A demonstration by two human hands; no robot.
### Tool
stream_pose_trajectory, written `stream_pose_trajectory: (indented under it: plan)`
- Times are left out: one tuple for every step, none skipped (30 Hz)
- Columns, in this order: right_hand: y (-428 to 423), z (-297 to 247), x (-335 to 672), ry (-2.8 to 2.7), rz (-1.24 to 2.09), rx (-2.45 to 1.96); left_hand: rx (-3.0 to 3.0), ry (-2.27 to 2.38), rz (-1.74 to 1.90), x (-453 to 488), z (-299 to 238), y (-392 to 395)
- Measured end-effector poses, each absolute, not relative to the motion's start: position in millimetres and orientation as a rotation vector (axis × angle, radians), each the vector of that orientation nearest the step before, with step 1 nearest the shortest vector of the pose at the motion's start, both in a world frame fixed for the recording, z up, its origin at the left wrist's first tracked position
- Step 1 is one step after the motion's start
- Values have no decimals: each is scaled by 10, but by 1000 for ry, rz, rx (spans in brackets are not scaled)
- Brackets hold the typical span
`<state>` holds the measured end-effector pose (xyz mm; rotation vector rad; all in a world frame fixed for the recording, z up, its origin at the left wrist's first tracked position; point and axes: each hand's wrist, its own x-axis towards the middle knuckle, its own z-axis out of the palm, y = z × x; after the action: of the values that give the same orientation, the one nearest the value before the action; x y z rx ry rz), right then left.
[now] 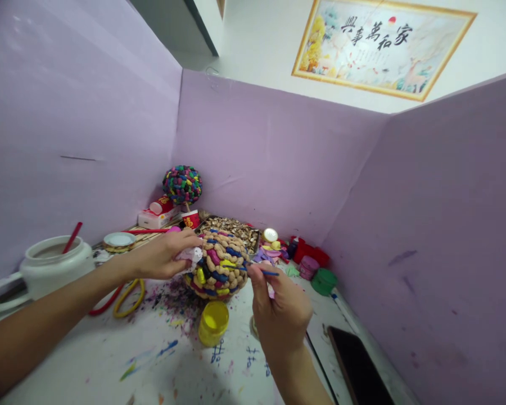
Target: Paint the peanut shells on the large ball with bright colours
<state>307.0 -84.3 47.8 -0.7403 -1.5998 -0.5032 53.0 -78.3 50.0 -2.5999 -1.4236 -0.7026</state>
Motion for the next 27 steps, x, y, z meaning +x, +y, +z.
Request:
stream_pose_trajectory:
  plan:
    - [-841,475,3084,-1578,-489,-746,-2595,-1425,-697,529,501,-781]
    - [-836,473,3101,-1554,-477,-753,-2590,-1425,-690,528,501,-779]
    - [-831,471,3118,-1534,-468,-761,-2587,-1426,-687,527,501,-777]
    - [-824,469,3135,-1518,-459,-768,-2588,-1428,-686,527,501,-774]
    - [-817,467,3148,-1517,-446,-772,-2591,-1429,-690,526,500,-772]
    - [-809,465,3158,-1523,-430,-772,-2596,-1429,-696,526,499,-770]
    - [-803,461,3162,-1535,-413,-771,-2600,-1428,-698,526,498,-769]
    - [-798,457,3162,-1549,-401,-766,-2603,-1426,-696,525,498,-768]
    - [-795,453,3157,-1564,-395,-761,-2603,-1426,-691,525,497,-767]
    - [-794,449,3148,-1576,-396,-757,-2603,-1425,-684,526,498,-767]
    - [-796,447,3138,-1588,-400,-756,-2602,-1424,-680,526,498,-768]
    - [-799,445,3126,-1597,-407,-755,-2602,-1425,-677,527,500,-769]
    - [-803,444,3113,-1606,-412,-754,-2601,-1426,-676,528,501,-770]
    - [-808,442,3101,-1611,-414,-752,-2601,-1431,-677,530,504,-772]
    - [-812,441,3090,-1616,-412,-747,-2601,-1435,-678,533,506,-773]
    - [-815,439,3080,-1621,-406,-737,-2603,-1438,-678,536,509,-775]
    - [-817,436,3071,-1630,-392,-725,-2604,-1439,-678,538,511,-776]
    - [-819,432,3065,-1643,-374,-714,-2607,-1435,-681,540,513,-776]
    - [-819,429,3062,-1653,-355,-704,-2609,-1428,-688,541,513,-775]
    - [-819,427,3062,-1662,-340,-695,-2611,-1418,-695,540,511,-772]
    - [-819,427,3065,-1666,-330,-688,-2613,-1410,-702,537,508,-768]
    - [-820,428,3071,-1664,-328,-686,-2615,-1405,-709,532,503,-763]
    - [-820,432,3079,-1659,-331,-692,-2618,-1398,-714,527,497,-755]
    - [-821,438,3088,-1647,-336,-701,-2622,-1392,-718,520,489,-747]
    - [-822,444,3097,-1634,-339,-713,-2626,-1385,-724,514,480,-736]
    - [-823,449,3103,-1622,-338,-724,-2633,-1377,-730,508,471,-725]
    - [-823,453,3106,-1613,-331,-731,-2636,-1371,-737,503,462,-714]
